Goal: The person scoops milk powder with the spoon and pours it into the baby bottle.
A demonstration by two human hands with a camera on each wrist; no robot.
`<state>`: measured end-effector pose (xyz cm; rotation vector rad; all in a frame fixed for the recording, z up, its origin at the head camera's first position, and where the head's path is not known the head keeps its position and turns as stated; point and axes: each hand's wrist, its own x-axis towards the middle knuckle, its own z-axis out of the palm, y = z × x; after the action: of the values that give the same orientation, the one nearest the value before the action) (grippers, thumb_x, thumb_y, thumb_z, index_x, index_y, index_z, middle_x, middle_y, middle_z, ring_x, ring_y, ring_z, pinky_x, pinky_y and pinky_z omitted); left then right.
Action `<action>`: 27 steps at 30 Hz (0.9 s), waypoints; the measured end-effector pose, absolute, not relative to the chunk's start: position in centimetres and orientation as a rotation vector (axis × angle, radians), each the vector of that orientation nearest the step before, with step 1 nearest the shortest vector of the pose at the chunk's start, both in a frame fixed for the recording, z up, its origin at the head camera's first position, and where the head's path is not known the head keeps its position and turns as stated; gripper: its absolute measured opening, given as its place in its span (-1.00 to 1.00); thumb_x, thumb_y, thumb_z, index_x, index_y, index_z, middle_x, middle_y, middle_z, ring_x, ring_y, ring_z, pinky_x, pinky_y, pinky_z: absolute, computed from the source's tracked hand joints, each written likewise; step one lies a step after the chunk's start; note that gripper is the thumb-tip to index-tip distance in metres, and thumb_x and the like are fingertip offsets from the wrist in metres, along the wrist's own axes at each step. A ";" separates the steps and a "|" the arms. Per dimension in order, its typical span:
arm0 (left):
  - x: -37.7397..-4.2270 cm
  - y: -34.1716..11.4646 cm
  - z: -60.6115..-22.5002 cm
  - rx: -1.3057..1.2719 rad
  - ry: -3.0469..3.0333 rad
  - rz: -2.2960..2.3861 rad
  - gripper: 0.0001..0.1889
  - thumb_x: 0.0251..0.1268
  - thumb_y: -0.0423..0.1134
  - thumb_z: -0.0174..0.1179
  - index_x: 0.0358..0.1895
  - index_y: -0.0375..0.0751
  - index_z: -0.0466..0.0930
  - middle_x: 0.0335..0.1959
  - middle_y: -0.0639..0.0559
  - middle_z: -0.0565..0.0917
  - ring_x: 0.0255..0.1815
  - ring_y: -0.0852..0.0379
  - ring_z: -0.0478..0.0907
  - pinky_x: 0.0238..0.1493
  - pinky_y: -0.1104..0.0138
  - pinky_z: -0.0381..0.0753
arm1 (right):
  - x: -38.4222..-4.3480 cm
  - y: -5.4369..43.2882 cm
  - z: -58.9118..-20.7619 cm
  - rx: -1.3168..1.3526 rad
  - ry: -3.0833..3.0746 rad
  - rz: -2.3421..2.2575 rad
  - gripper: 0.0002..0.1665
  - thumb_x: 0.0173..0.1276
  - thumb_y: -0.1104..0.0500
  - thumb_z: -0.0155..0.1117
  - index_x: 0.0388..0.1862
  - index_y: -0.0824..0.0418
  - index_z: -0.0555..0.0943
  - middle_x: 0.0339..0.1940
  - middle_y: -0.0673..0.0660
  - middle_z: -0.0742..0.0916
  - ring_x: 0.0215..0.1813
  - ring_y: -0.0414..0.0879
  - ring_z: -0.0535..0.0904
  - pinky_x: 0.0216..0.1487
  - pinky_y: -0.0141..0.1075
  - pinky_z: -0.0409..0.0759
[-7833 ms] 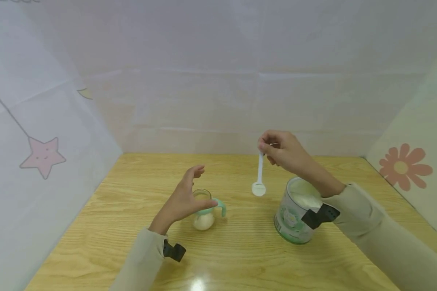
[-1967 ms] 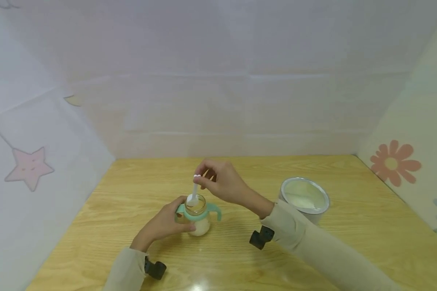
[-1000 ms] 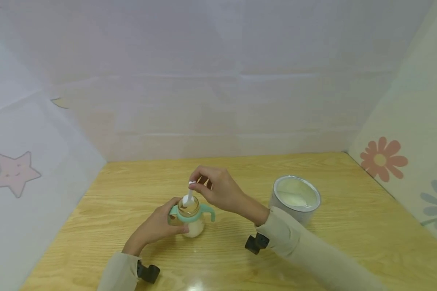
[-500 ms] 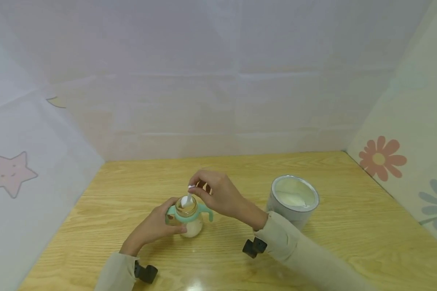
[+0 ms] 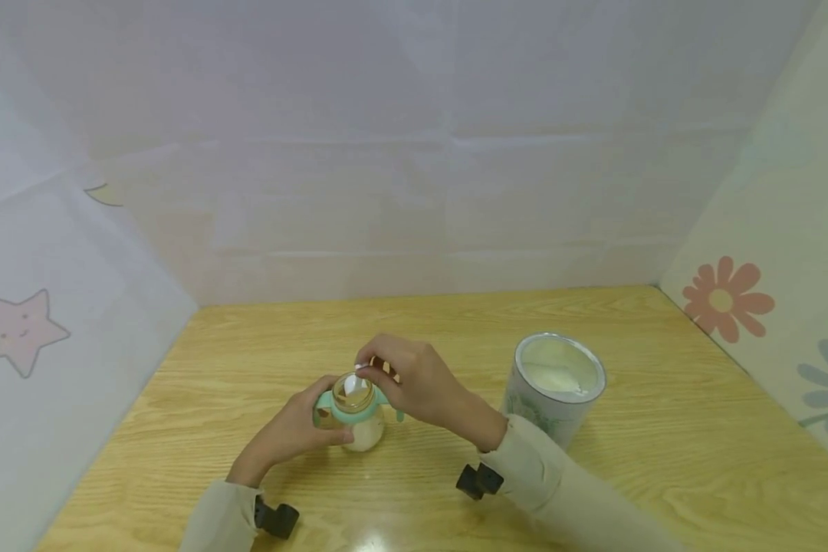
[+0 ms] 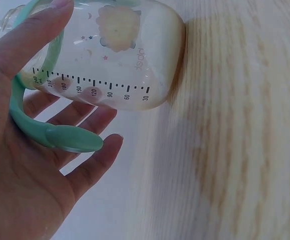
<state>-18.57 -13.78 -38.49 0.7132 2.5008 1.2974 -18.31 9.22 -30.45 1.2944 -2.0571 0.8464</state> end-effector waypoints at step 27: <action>-18.8 -13.7 -38.8 0.741 2.479 1.308 -0.27 0.09 -0.10 0.40 0.33 -0.06 0.25 0.15 -0.07 0.54 0.14 -0.09 0.50 0.11 -0.04 0.51 | -17.7 10.0 -31.5 1.302 -2.022 0.883 -0.80 0.14 0.39 0.38 -0.30 0.26 0.54 -0.39 0.08 0.68 -0.42 -0.23 0.61 -0.36 -0.69 0.48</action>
<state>-18.79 -13.71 -38.77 0.7408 2.4786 1.3084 -17.68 10.01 -31.46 1.3019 -2.0224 0.8833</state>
